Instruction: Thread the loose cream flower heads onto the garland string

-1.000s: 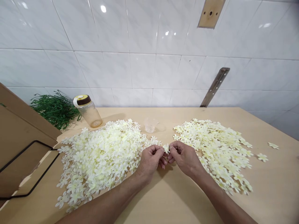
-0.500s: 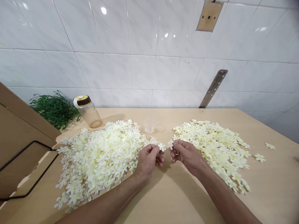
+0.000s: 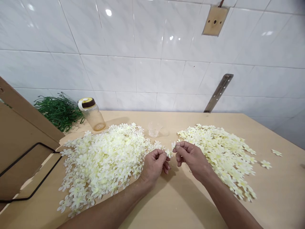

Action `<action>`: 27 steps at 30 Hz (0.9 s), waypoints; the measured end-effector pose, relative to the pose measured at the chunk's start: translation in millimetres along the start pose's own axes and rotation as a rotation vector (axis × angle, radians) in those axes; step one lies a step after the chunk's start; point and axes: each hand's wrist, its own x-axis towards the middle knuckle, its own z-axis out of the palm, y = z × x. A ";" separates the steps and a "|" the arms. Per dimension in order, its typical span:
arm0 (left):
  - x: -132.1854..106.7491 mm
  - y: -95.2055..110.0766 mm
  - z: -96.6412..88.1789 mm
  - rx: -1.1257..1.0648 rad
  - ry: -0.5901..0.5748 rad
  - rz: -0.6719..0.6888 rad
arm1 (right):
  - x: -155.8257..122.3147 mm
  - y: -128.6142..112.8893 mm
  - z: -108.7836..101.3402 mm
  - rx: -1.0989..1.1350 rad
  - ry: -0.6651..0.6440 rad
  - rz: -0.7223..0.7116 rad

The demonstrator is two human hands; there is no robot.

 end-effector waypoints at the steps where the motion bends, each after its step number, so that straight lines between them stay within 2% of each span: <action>1: 0.2 -0.1 -0.1 0.007 -0.009 0.000 | 0.4 -2.0 1.9 -0.083 0.043 -0.023; 4: 0.3 0.6 -0.3 0.010 -0.013 -0.005 | 0.6 -14.5 9.2 -0.274 0.078 -0.114; 7: -0.1 3.1 0.2 0.007 -0.008 -0.030 | 0.8 -30.0 13.6 -0.354 -0.115 -0.201; 8: -0.1 3.9 0.4 -0.003 -0.002 -0.038 | 1.4 -33.5 13.4 -0.405 -0.133 -0.233; 11: 1.0 5.2 0.4 -0.064 0.029 -0.048 | 4.1 -34.1 8.4 -0.624 0.057 -0.398; 13: 2.3 5.0 -0.2 -0.100 0.043 -0.047 | 4.9 -27.3 4.5 -0.712 0.082 -0.459; 19: 4.3 2.1 -2.0 -0.092 0.043 -0.017 | 1.0 -5.7 4.5 -0.834 0.001 -0.528; 27: 5.0 -1.4 -3.0 -0.037 0.020 0.002 | 0.2 -2.4 1.7 -0.846 -0.027 -0.492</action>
